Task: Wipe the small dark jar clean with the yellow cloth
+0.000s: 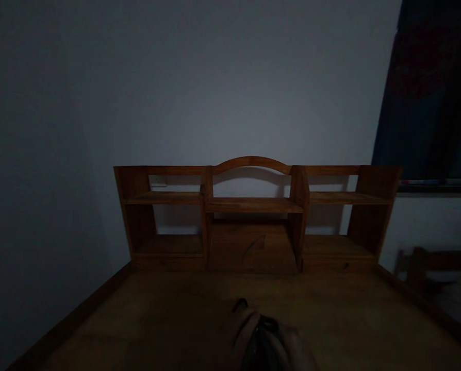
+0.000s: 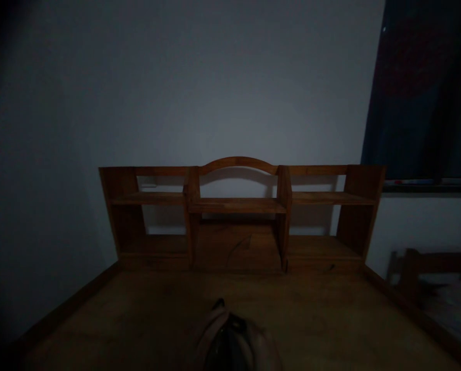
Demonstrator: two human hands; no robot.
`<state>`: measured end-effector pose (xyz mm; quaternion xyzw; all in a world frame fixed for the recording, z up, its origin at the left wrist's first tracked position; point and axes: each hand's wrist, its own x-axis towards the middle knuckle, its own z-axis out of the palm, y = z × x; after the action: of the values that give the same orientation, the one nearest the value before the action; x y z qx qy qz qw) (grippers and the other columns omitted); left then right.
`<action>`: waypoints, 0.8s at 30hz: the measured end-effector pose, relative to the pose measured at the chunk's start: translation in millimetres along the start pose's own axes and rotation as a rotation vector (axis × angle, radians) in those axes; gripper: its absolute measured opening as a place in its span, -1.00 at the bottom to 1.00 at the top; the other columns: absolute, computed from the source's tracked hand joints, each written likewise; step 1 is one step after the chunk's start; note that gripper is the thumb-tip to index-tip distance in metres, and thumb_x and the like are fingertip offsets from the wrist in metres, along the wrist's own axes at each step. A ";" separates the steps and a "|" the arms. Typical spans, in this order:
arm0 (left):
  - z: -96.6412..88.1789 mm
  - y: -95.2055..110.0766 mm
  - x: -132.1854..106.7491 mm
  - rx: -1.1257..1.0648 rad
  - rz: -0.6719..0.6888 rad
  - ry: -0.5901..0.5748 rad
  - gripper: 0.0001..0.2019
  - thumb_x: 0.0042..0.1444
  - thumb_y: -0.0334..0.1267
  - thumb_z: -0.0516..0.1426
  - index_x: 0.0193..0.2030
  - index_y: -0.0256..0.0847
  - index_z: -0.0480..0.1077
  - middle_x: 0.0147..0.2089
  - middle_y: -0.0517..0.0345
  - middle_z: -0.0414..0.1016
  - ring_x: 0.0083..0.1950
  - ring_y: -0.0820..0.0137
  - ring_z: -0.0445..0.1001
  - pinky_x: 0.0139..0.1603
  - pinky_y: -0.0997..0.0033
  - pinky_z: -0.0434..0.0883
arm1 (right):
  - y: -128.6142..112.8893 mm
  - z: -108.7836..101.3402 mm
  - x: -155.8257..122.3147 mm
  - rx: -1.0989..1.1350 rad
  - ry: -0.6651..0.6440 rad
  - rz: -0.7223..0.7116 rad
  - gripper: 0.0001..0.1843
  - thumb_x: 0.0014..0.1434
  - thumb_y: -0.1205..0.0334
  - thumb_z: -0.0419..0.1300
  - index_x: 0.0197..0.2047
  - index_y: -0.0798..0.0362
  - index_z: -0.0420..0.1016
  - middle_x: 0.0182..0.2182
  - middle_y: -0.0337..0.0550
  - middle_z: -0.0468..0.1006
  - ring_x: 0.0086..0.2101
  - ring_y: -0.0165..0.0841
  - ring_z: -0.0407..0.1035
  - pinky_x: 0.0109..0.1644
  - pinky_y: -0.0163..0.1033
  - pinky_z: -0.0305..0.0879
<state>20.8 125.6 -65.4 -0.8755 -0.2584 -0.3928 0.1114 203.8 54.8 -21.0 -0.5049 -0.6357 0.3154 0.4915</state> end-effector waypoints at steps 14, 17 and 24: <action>7.9 -9.7 12.4 -0.487 -0.262 0.033 -0.09 -0.20 -0.26 0.37 0.28 -0.12 0.00 0.25 -0.14 0.21 0.27 0.05 0.23 0.21 -0.05 0.32 | 10.2 -9.3 3.5 -0.076 -0.022 -0.101 -0.64 0.27 0.13 0.15 0.10 0.01 0.45 -0.06 -0.07 0.55 -0.11 -0.18 0.45 0.01 -0.14 0.37; 7.1 -6.9 13.0 -0.478 -0.214 0.073 -0.10 -0.22 -0.29 0.37 0.26 -0.13 0.02 0.20 -0.14 0.25 0.24 0.04 0.26 0.19 -0.07 0.33 | 6.7 -8.1 -1.1 -0.082 -0.041 -0.107 -0.61 0.27 0.18 0.15 0.15 -0.03 0.39 -0.01 -0.10 0.52 -0.05 -0.19 0.41 0.07 -0.14 0.32; -2.9 -0.5 16.7 -0.529 -0.230 0.075 -0.12 -0.24 -0.33 0.37 0.23 -0.13 0.04 0.20 -0.14 0.25 0.22 0.06 0.29 0.16 -0.03 0.37 | 3.9 -9.7 -3.8 -0.129 -0.046 -0.124 -0.59 0.25 0.20 0.17 0.17 -0.06 0.36 -0.01 -0.13 0.51 -0.03 -0.20 0.39 0.10 -0.14 0.28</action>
<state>28.0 131.0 -51.0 -0.8239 -0.2405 -0.4887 -0.1566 214.3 51.4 -22.6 -0.4876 -0.6959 0.2542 0.4619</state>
